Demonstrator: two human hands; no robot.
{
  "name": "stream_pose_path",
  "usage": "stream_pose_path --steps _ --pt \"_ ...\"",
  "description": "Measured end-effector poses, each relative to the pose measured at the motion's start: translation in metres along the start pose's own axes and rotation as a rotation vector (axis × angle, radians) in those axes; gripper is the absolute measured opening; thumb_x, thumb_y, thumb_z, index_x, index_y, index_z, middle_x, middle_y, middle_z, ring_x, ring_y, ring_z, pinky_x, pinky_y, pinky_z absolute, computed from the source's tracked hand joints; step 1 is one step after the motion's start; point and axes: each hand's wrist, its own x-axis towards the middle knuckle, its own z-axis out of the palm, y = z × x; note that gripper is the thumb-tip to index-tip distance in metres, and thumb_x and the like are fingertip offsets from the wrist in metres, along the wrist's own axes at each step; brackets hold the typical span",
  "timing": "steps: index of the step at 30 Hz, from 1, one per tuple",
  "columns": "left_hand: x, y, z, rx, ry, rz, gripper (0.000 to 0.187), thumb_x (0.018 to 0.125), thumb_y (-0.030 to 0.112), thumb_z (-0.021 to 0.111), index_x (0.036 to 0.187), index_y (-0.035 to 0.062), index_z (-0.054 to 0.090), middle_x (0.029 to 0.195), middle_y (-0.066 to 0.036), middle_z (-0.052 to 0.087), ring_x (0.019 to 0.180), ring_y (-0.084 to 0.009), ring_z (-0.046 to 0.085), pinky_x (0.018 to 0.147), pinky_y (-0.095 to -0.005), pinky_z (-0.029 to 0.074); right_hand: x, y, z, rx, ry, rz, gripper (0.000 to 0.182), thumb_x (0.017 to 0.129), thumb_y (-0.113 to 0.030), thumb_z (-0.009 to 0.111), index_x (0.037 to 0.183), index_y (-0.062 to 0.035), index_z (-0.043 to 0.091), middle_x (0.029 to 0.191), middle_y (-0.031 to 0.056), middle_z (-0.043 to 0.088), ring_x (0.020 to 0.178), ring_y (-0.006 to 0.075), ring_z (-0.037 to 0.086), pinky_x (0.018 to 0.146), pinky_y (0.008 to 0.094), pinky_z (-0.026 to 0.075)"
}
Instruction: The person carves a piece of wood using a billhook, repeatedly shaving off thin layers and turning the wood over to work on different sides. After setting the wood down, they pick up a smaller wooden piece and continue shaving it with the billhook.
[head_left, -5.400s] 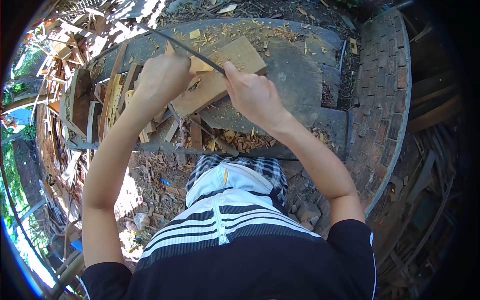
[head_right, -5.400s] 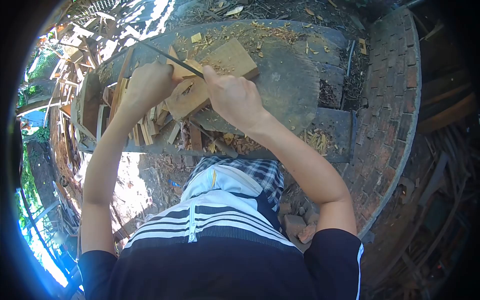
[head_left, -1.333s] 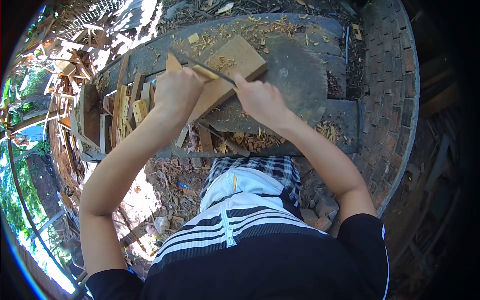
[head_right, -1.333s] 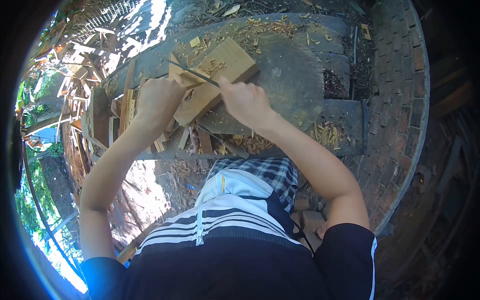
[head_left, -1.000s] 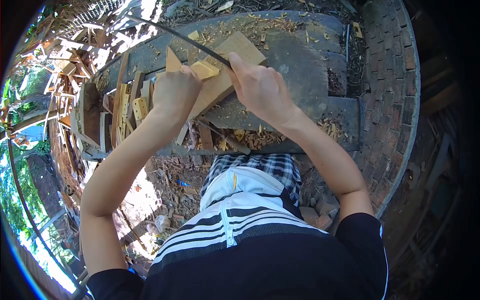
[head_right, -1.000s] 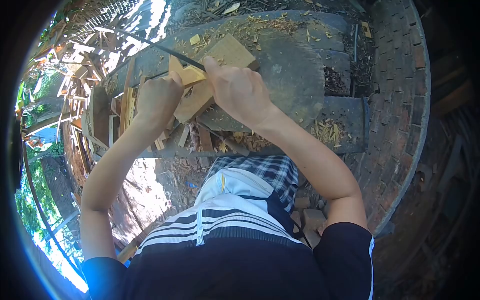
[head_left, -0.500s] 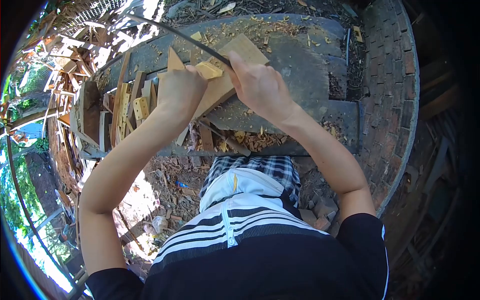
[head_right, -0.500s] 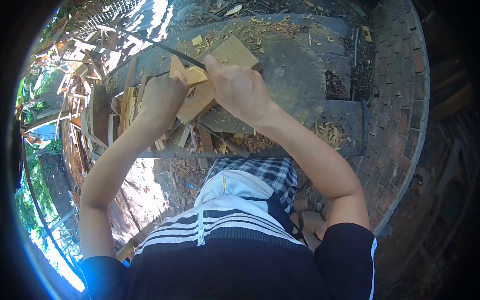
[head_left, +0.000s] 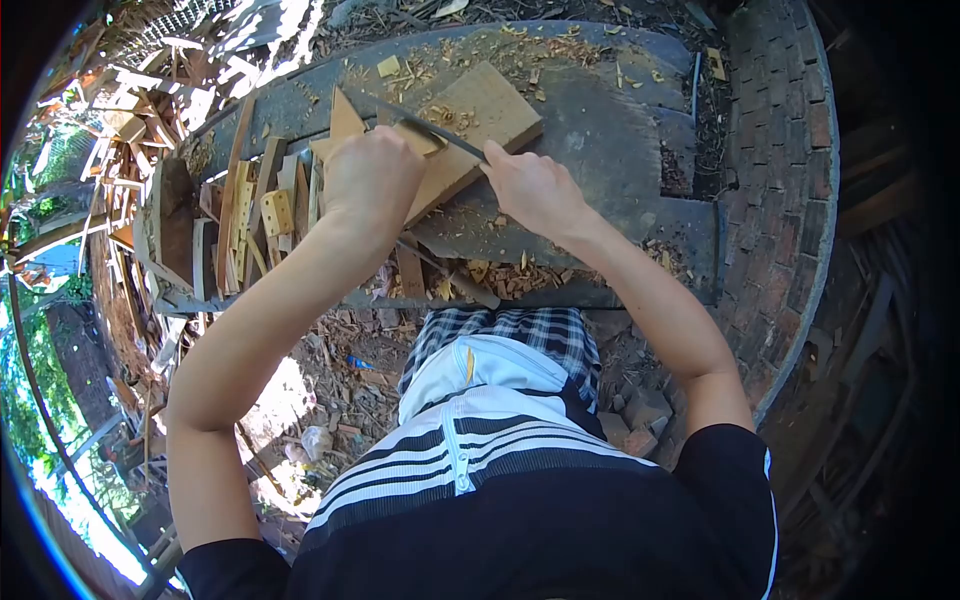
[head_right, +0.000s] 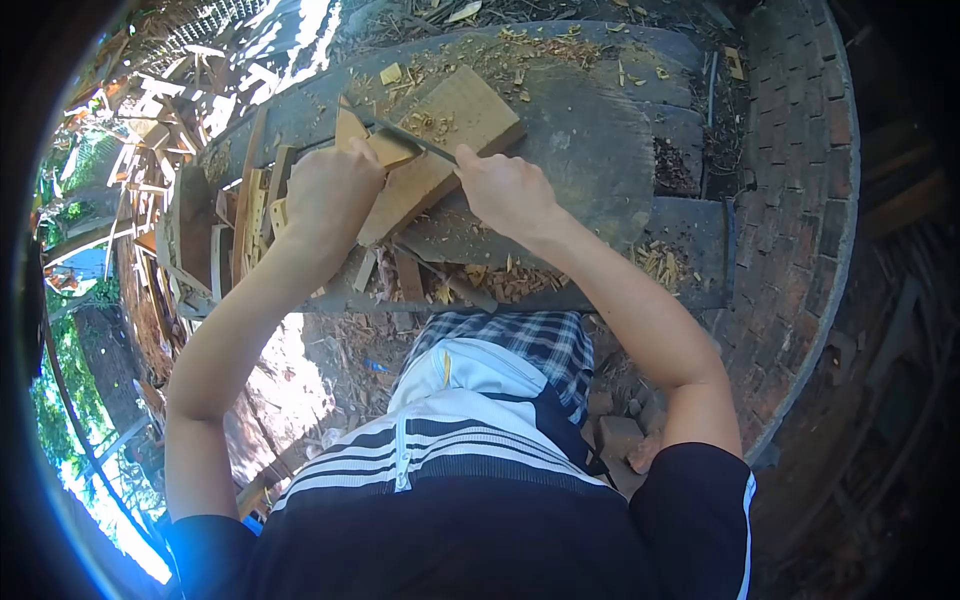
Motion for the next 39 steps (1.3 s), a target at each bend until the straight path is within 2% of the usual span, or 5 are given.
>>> stream_pose_path --steps 20,23,30,36,39 --pt "0.004 -0.003 0.000 0.037 -0.119 0.021 0.009 0.080 0.007 0.063 0.086 0.0057 0.070 0.081 -0.005 0.063 0.074 -0.0179 0.070 0.053 -0.0277 0.054 -0.017 -0.042 -0.055 0.251 0.440 -0.176 0.017 0.090 -0.016 0.052 0.102 -0.0038 0.050 0.069 0.0201 0.064 0.065 0.0400 0.064 0.055 0.0497 0.051" --pt "0.003 -0.004 0.008 0.059 -0.039 0.003 0.005 0.079 0.007 0.063 0.084 0.0060 0.063 0.071 -0.005 0.064 0.066 -0.0179 0.069 0.053 -0.0266 0.053 -0.015 -0.006 -0.002 -0.076 0.022 0.031 0.018 0.094 -0.020 0.052 0.103 -0.0036 0.050 0.069 0.0184 0.063 0.064 0.0396 0.063 0.053 0.0482 0.049" --pt "0.004 -0.006 0.001 0.060 0.030 0.059 0.008 0.078 0.006 0.063 0.081 0.0058 0.056 0.062 -0.006 0.066 0.060 -0.0182 0.069 0.052 -0.0273 0.053 -0.010 -0.001 -0.010 0.061 0.070 -0.017 0.017 0.093 -0.020 0.052 0.100 -0.0044 0.050 0.068 0.0175 0.064 0.065 0.0400 0.063 0.053 0.0480 0.050" --pt "0.007 -0.005 -0.003 0.056 -0.051 0.052 0.005 0.079 0.006 0.062 0.080 0.0053 0.058 0.065 -0.007 0.067 0.065 -0.0192 0.070 0.054 -0.0279 0.054 -0.020 -0.032 -0.035 0.227 0.519 -0.201 0.019 0.094 -0.021 0.052 0.104 -0.0047 0.051 0.067 0.0169 0.063 0.063 0.0394 0.064 0.051 0.0470 0.050" --pt "0.007 -0.009 0.003 0.063 0.057 0.064 0.004 0.080 0.006 0.062 0.080 0.0055 0.058 0.066 -0.007 0.068 0.068 -0.0198 0.071 0.055 -0.0280 0.054 -0.016 0.005 0.019 -0.076 0.120 0.011 0.019 0.094 -0.021 0.051 0.105 -0.0050 0.051 0.066 0.0164 0.063 0.062 0.0388 0.064 0.051 0.0472 0.051"
